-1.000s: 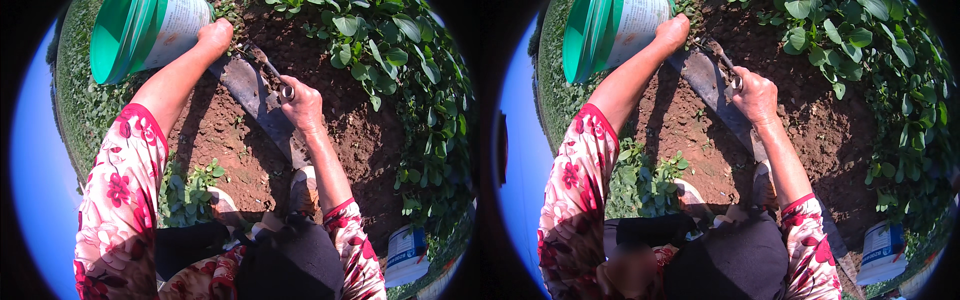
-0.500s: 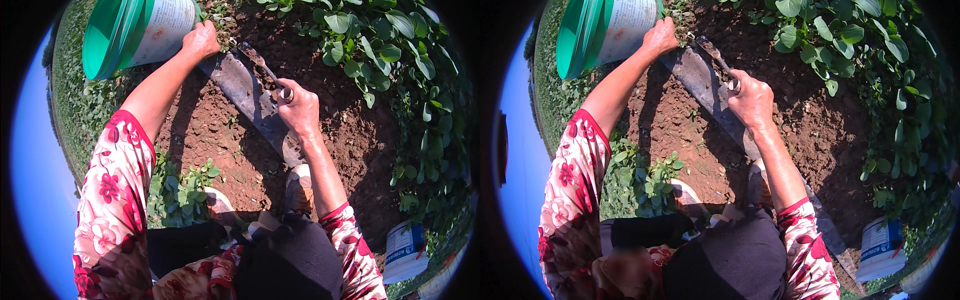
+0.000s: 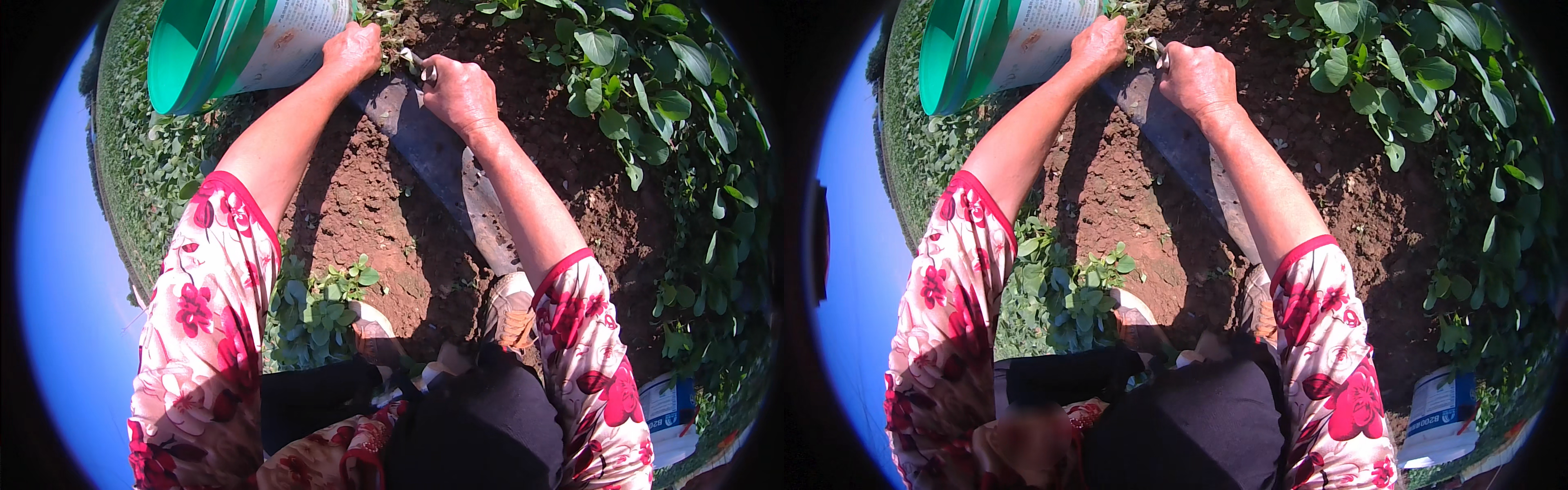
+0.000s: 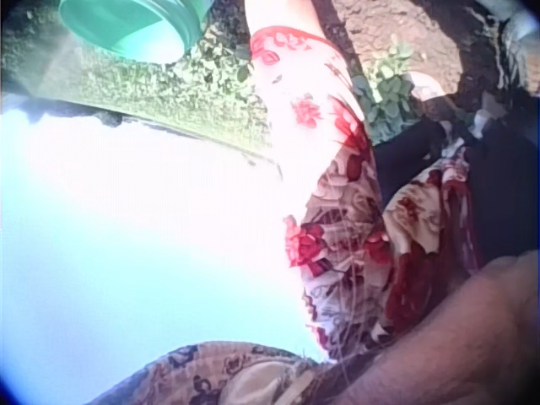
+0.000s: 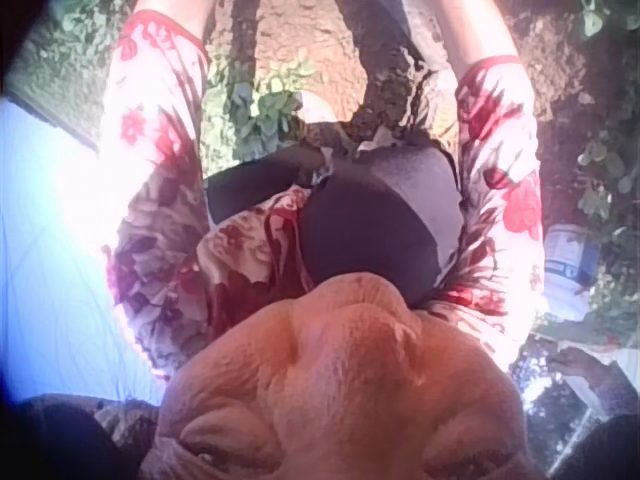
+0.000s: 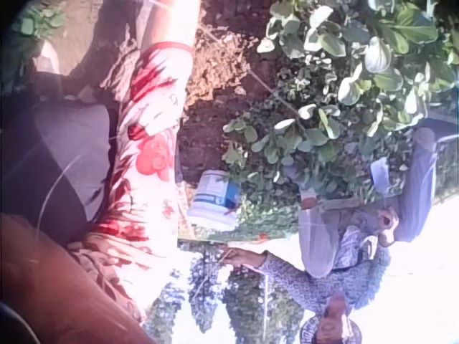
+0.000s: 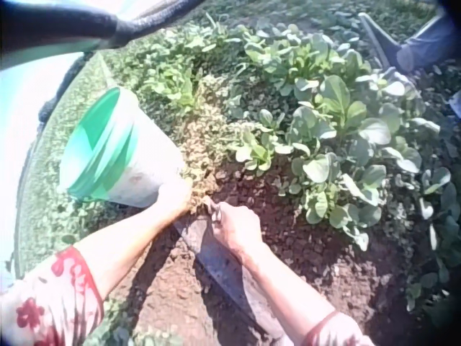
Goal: The person pulls plants from a garden bed by hand and with a small hand shovel, placing the collected foliage into buckets.
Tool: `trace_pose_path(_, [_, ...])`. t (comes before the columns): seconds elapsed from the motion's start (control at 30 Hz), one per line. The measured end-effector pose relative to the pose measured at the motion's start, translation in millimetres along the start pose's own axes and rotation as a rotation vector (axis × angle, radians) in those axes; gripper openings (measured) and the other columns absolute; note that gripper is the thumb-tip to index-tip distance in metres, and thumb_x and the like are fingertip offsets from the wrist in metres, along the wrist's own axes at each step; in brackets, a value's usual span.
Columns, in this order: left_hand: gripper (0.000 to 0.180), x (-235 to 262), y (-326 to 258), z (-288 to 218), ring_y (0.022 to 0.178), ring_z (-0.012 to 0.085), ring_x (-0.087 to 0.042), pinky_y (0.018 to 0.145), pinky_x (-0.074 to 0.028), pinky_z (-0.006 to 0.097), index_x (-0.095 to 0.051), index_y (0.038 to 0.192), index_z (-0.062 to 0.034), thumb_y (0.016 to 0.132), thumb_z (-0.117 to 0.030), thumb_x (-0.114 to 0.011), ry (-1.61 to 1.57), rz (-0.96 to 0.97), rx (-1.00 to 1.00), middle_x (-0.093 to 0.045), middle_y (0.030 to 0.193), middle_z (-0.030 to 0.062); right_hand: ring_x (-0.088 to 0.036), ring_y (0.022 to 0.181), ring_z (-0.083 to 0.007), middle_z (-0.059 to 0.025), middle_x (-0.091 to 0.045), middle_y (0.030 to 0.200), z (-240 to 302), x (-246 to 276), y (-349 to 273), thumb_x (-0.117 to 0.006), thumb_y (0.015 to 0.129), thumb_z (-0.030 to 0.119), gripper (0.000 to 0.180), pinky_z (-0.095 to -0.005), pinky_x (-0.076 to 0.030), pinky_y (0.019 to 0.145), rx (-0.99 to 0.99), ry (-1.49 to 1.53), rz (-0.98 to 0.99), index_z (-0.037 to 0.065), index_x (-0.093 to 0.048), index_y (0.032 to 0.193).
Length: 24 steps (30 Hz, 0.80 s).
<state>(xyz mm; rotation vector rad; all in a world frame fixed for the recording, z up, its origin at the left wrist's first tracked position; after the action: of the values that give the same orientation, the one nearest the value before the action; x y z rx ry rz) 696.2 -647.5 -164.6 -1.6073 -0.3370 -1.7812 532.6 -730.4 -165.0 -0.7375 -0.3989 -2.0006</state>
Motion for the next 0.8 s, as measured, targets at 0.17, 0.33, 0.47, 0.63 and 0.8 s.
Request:
trace_pose_path(0.17, [0.016, 2.7, -24.7, 10.0, 0.094, 0.0368, -0.06, 0.078, -0.051, 0.045, -0.054, 0.095, -0.0073, 0.079, -0.009, -0.055, -0.053, -0.07, -0.025, -0.058, 0.098, 0.0162, -0.069, 0.07, -0.0241, -0.0109, -0.069, 0.075, -13.0, -6.6, -21.0, -0.07, 0.076, 0.018, 0.021, -0.0331, -0.054, 0.064, -0.088, 0.227, -0.088, 0.013, -0.072, 0.096])
trace_pose_path(0.33, [0.022, 3.9, -66.3, -11.8, 0.09, 0.0355, -0.061, 0.075, -0.054, 0.042, -0.053, 0.092, -0.005, 0.071, 0.002, -0.057, -0.25, -0.221, -0.272, -0.054, 0.093, 0.0139, -0.065, 0.059, -0.0157, -0.0086, -0.066, 0.067, -12.3, 17.4, -69.5, -0.072, 0.076, 0.013, 0.02, -0.0279, -0.051, 0.058, -0.15, 0.239, -0.155, 0.011, -0.071, 0.096])
trace_pose_path(0.47, [0.037, 10.0, -101.8, -51.1, 0.09, 0.0383, -0.059, 0.075, -0.052, 0.043, -0.054, 0.108, -0.0054, 0.072, 0.004, -0.054, -0.535, -0.196, -0.345, -0.053, 0.095, 0.0158, -0.068, 0.067, -0.0266, -0.0126, -0.067, 0.07, -17.6, 42.1, -90.2, -0.069, 0.075, 0.012, 0.021, -0.0336, -0.053, 0.062, -0.248, 0.257, -0.117, 0.011, -0.07, 0.096])
trace_pose_path(0.63, [0.033, 92.1, -125.3, -33.3, 0.091, 0.0314, -0.06, 0.083, -0.048, 0.036, -0.061, 0.107, -0.0018, 0.076, -0.011, -0.068, -0.756, -0.42, -0.29, -0.062, 0.102, 0.0137, -0.069, 0.063, -0.0212, -0.0117, -0.067, 0.068, -22.0, 55.4, -110.0, -0.071, 0.076, 0.014, 0.021, -0.0301, -0.052, 0.06, -0.308, 0.294, -0.117, 0.01, -0.07, 0.097])
trace_pose_path(0.8, [0.034, 228.8, -134.6, 94.6, 0.095, 0.0259, -0.059, 0.084, -0.046, 0.038, -0.063, 0.109, -0.0066, 0.08, -0.025, -0.065, -0.052, -0.98, -0.055, -0.062, 0.1, 0.0107, -0.069, 0.063, -0.02, -0.0117, -0.068, 0.068, -31.2, 65.7, -126.2, -0.072, 0.077, 0.015, 0.021, -0.0299, -0.052, 0.06, -0.387, 0.269, -0.093, 0.009, -0.071, 0.097])
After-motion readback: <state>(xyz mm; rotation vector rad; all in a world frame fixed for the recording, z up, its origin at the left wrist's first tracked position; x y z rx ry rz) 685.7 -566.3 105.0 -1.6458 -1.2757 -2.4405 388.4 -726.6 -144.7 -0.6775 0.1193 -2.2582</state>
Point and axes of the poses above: each hand's wrist, its own y-axis towards the middle knuckle, its own x-axis out of the back of the hand, z = x × y, the point moved 6 cm from there along y, towards the middle knuckle
